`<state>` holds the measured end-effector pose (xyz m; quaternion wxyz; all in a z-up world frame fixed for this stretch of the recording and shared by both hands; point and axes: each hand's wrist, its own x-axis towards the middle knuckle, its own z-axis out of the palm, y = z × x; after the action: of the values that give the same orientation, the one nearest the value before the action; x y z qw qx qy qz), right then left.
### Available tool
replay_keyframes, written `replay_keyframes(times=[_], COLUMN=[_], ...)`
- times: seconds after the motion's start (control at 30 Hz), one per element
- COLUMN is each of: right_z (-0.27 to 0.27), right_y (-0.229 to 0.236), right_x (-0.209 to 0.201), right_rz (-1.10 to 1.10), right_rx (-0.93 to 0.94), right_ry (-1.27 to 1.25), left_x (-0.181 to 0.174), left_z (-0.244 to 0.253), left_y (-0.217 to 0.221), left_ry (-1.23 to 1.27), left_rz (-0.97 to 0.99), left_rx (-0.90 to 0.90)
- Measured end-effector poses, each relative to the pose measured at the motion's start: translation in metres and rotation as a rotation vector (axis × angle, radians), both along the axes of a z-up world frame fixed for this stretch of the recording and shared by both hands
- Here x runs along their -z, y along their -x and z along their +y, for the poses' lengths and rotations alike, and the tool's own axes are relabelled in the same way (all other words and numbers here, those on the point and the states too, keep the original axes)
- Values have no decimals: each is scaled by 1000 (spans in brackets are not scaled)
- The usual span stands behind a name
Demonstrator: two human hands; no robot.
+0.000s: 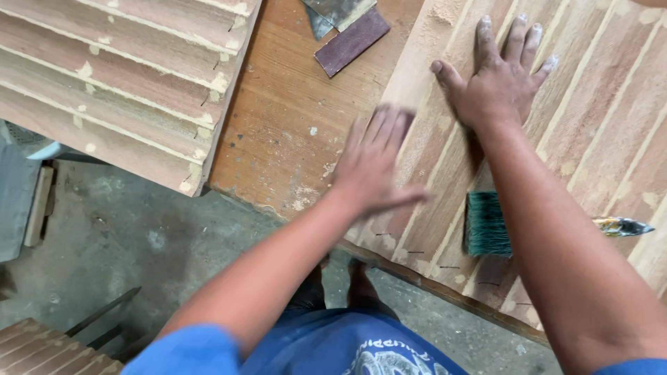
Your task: The person sands a wooden board on a workbench using a sanding block, then brushes off dust with a brush. The person repeats the sanding and brushing process multiple times.
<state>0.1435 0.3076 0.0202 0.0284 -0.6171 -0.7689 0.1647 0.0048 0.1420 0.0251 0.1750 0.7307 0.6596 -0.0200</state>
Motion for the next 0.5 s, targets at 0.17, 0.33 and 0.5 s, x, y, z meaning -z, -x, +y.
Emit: replay_keyframes(times=[0.17,0.33,0.5], right_z=[-4,-4,-9], right_y=[0,4,7], right_x=[-5,-22,-24], right_rz=[17,-17,-17], right_rx=[10,49,34], right_ry=[16,83,77], left_x=[-2,12,-2], left_z=[-46,-136,31], left_y=[4,6,-1], left_ry=[22,-178,43], left_rz=[46,176,-72], left_rx=[40,75,-31])
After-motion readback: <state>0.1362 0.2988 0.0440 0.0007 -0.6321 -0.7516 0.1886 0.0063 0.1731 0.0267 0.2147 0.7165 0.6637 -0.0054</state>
